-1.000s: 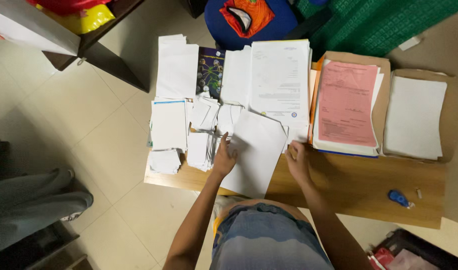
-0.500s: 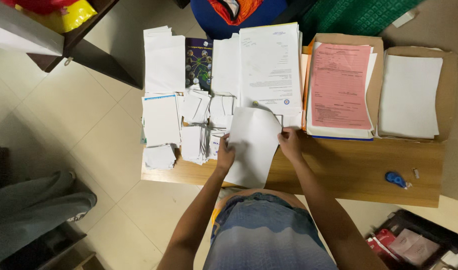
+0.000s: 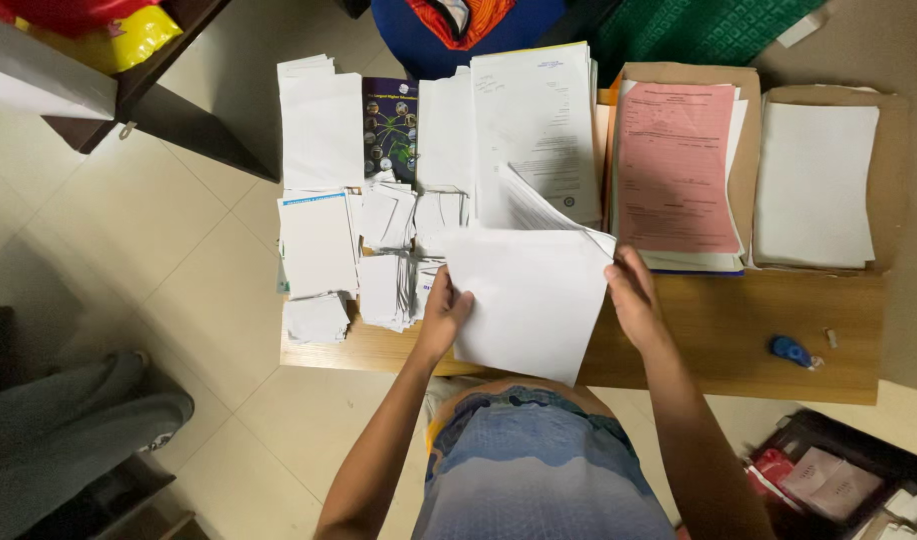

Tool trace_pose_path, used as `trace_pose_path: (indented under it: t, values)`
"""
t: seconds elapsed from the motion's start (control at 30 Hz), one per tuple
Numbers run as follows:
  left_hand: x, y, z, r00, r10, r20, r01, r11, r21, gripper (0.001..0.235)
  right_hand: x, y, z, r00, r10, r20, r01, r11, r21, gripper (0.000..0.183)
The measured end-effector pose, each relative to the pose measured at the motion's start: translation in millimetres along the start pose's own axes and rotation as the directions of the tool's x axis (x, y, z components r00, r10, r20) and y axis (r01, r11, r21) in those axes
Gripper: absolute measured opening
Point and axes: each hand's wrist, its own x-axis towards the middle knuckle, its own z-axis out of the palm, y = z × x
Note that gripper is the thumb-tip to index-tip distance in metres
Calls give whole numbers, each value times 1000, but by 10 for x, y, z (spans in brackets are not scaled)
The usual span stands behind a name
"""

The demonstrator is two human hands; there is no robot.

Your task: The person sorts various stacks of papers and envelopes on a table, picking up individual sheets and documents, checking them, and placing them into different piles or cardboard boxes.

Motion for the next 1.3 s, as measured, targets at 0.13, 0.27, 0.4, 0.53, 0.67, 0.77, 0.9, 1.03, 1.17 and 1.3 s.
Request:
trace_pose_path:
  t: [0.13,0.27,0.4,0.53,0.67,0.77,0.9,1.03,1.17,1.3]
  values:
    - [178,19,79,999,18,32,-17,999,-36,45,200,-273,223,982,-186,27,183,913,-365,16]
    - [277,-246,93,999,31,-11,-31,999,-17,45,343,-233,359,978,-207,-29,170,868,-467,14]
    - [356,-385,59,982,109,-155,-99,993,70,39,482,-382,467,915,-385,-123,297,846,-444,13]
    - [305,-15,130,992,96,-84,-101,993,-56,48,465,-588,555,870,-490,-54,418,791,-448,12]
    - [405,595,64,965,243,-93,-242,970,18,91,406,-782,531,917,-382,117,399,862,-314,13]
    - [519,805,-78,965,263,13,-263,964,-31,93,341,-841,446,934,-300,192,348,884,-312,14]
    - [613,651,-80,993,56,101,-55,998,-12,47,354,-568,356,965,-262,-34,238,919,-314,27]
    - [538,228,-7,998,-38,-42,33,994,-105,36,253,43,130,986,116,-121,-129,986,-102,68]
    - [344,-297,-41,947,-136,-290,117,990,-81,42,-119,921,-43,950,300,-82,-292,771,-566,76]
    - [106,-471,4,983,18,-180,0,995,96,38,-372,1115,-121,965,260,23,-202,801,-563,52]
